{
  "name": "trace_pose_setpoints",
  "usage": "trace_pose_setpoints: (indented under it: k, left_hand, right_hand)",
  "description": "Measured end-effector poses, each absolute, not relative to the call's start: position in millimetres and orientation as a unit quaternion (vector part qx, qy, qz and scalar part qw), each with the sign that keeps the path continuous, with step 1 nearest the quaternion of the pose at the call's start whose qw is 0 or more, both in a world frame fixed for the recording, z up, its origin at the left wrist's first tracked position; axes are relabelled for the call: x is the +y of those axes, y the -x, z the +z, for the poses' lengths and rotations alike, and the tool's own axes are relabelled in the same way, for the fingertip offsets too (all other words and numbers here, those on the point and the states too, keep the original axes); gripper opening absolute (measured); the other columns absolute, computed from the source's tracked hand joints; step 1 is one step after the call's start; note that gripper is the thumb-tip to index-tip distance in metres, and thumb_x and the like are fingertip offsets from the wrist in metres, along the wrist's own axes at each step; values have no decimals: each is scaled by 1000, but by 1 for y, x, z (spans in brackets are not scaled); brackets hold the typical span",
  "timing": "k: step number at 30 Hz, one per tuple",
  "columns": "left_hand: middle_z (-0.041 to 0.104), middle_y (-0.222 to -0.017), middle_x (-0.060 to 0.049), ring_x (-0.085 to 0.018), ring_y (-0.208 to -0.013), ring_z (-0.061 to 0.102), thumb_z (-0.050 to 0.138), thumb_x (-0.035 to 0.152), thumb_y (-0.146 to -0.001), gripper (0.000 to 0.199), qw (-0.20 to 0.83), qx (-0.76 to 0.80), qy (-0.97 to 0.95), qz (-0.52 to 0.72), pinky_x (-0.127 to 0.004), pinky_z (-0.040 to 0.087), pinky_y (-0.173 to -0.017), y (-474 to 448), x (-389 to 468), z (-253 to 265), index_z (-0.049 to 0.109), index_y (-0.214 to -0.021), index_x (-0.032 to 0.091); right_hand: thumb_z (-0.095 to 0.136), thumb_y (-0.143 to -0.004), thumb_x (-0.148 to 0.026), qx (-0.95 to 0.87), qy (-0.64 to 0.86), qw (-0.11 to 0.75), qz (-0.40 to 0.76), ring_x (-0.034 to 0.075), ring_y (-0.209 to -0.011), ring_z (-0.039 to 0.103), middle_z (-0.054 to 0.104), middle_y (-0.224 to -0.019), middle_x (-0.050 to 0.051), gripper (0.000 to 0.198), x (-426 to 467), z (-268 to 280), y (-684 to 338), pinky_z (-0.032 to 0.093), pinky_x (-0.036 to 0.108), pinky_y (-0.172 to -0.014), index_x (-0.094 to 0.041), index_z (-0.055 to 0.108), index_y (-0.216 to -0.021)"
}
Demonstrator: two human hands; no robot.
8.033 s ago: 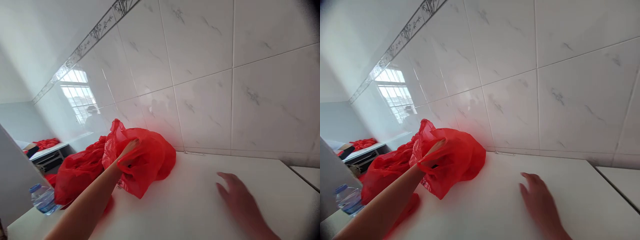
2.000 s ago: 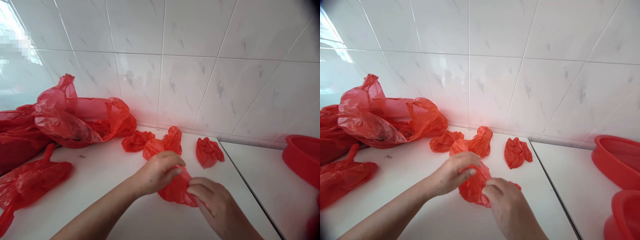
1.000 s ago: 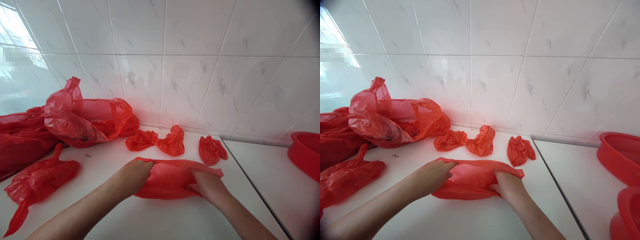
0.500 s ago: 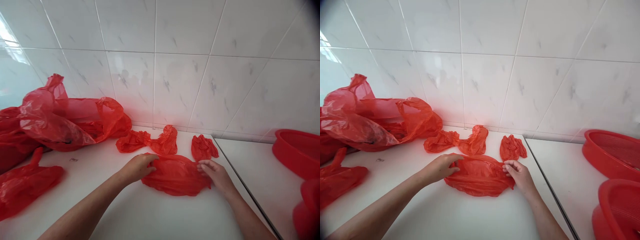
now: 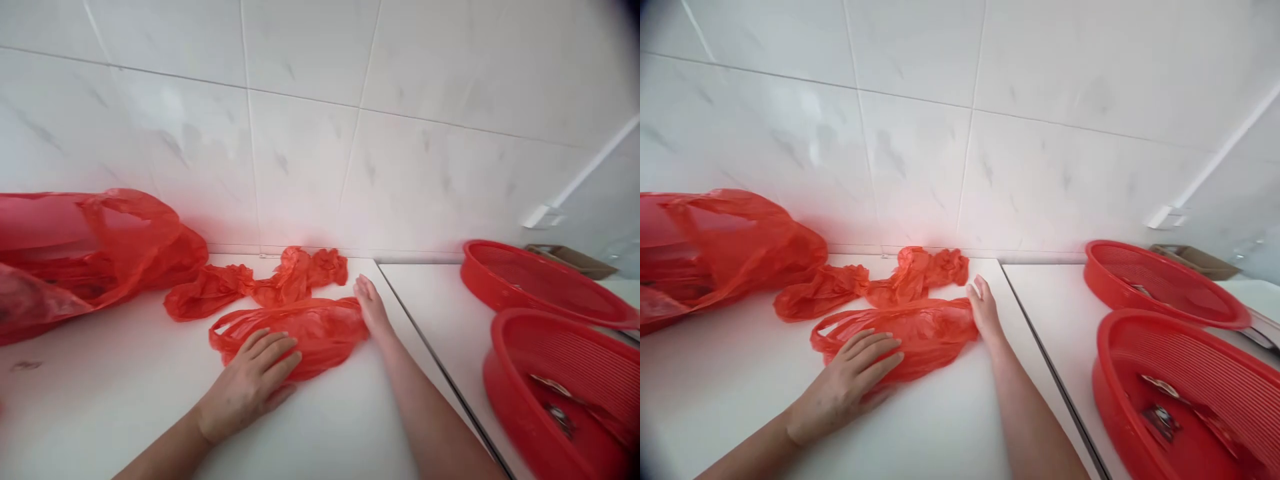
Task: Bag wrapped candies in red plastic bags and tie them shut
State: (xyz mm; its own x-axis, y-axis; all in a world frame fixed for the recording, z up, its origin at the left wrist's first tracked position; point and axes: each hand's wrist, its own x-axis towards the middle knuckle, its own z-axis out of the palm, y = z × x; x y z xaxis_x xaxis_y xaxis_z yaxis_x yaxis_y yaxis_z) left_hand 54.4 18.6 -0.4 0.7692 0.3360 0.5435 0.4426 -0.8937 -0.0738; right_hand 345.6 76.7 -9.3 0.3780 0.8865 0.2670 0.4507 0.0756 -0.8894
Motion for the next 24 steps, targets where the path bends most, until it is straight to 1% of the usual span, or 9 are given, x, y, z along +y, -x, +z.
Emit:
trace_pose_setpoints:
  k: [2,5,9,13,16,19,21,22,24]
  left_hand:
    - [63,-121,-10,-27,-113,56,55,25,-88,35,102,-230,935,-250,-47,40,-99,-50,26,-7,56,-123,22]
    - [64,-121,-8,-26,-115,56,51,22,-90,41,115,-241,930,-254,-47,38,-100,-43,36,-15,50,-131,23]
    - [64,-123,-5,-27,-115,56,48,19,-90,43,144,-238,925,-259,-50,34,-102,-37,39,-21,48,-133,26]
    - [61,-127,-3,-29,-119,53,46,20,-90,43,159,-247,913,-282,-52,32,-104,-39,35,-25,50,-131,32]
    - [58,-130,-7,-31,-122,49,49,22,-89,43,160,-245,904,-311,-53,35,-103,-43,32,-25,51,-131,31]
    - [55,-131,-9,-31,-123,48,52,23,-88,44,169,-222,900,-334,-52,36,-102,-47,28,-24,50,-132,29]
    - [54,-133,-9,-31,-125,46,54,20,-87,47,170,-221,903,-327,-52,36,-103,-48,26,-24,49,-133,29]
    - [53,-133,-9,-31,-126,45,55,19,-87,48,169,-222,905,-323,-52,35,-104,-48,25,-24,48,-133,29]
    - [52,-134,-9,-31,-126,45,55,19,-87,46,167,-224,905,-320,-53,35,-104,-48,24,-25,49,-132,29]
  right_hand:
    - [47,-85,-45,-540,632,520,194,21,-126,46,51,-136,11,51,71,-2,-339,37,36,-104,-19,48,-129]
    - [50,-85,-34,-581,615,504,173,18,-120,50,57,-127,6,37,41,19,-329,37,35,-105,-22,55,-120]
    - [52,-84,-26,-660,604,437,91,19,-120,48,56,-125,3,30,-27,49,-328,37,37,-105,-26,60,-112]
    - [49,-88,-30,-664,663,340,-57,23,-131,37,46,-137,3,29,-105,78,-350,35,43,-107,-30,58,-116]
    - [51,-86,-41,-580,738,315,-140,26,-127,42,48,-136,4,31,-150,101,-397,36,44,-105,-32,60,-114]
    - [51,-81,-50,-474,823,292,-116,27,-120,50,53,-131,4,38,-174,113,-473,42,42,-100,-33,60,-114]
    - [52,-79,-51,-425,878,220,-18,28,-107,60,58,-126,7,44,-185,108,-530,50,39,-86,-30,56,-117]
    - [54,-76,-51,-418,888,195,2,28,-103,62,61,-120,9,44,-190,102,-556,52,37,-81,-28,58,-113]
    - [63,-64,-44,-409,896,172,-19,31,-90,66,69,-94,10,27,-201,88,-595,52,35,-73,-25,65,-83]
